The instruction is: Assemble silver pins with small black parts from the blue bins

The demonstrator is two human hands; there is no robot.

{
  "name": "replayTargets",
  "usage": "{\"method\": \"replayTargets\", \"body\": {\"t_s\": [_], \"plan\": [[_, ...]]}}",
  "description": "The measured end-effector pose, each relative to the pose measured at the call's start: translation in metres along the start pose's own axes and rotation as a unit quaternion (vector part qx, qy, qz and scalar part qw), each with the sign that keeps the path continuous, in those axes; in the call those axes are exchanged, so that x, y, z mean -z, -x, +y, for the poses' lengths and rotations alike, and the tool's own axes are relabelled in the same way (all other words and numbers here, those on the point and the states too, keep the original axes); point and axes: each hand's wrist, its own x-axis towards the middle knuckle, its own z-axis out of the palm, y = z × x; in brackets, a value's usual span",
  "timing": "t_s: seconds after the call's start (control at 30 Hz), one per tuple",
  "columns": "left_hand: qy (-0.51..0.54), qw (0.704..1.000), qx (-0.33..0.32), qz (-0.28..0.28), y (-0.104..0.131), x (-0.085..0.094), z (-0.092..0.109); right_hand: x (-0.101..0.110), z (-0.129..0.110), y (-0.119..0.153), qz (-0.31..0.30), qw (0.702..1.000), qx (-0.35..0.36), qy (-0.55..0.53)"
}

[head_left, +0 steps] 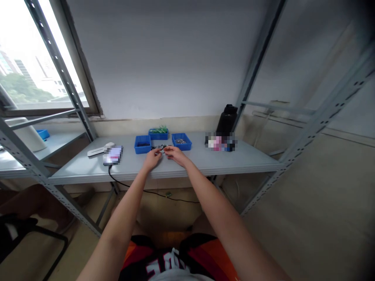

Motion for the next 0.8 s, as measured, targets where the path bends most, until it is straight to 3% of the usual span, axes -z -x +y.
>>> {"method": "replayTargets", "body": {"t_s": [0.27,0.37,0.53,0.8], "plan": [[-0.013,0.997,-0.031,-0.063,0.001,0.0,0.0,-0.001,-0.005,0.013,-0.035,0.999,-0.019,-0.03],[-0.009,0.996,-0.044,-0.078,0.002,0.0,0.0,-0.001,-0.004,0.011,-0.02,0.998,-0.026,-0.062],[-0.008,0.997,-0.047,-0.056,0.004,0.002,0.003,0.0,0.001,0.009,0.024,0.996,-0.011,-0.085],[-0.018,0.998,-0.039,-0.038,0.005,0.005,0.007,0.0,0.007,0.004,0.048,0.999,0.019,-0.017]]}}
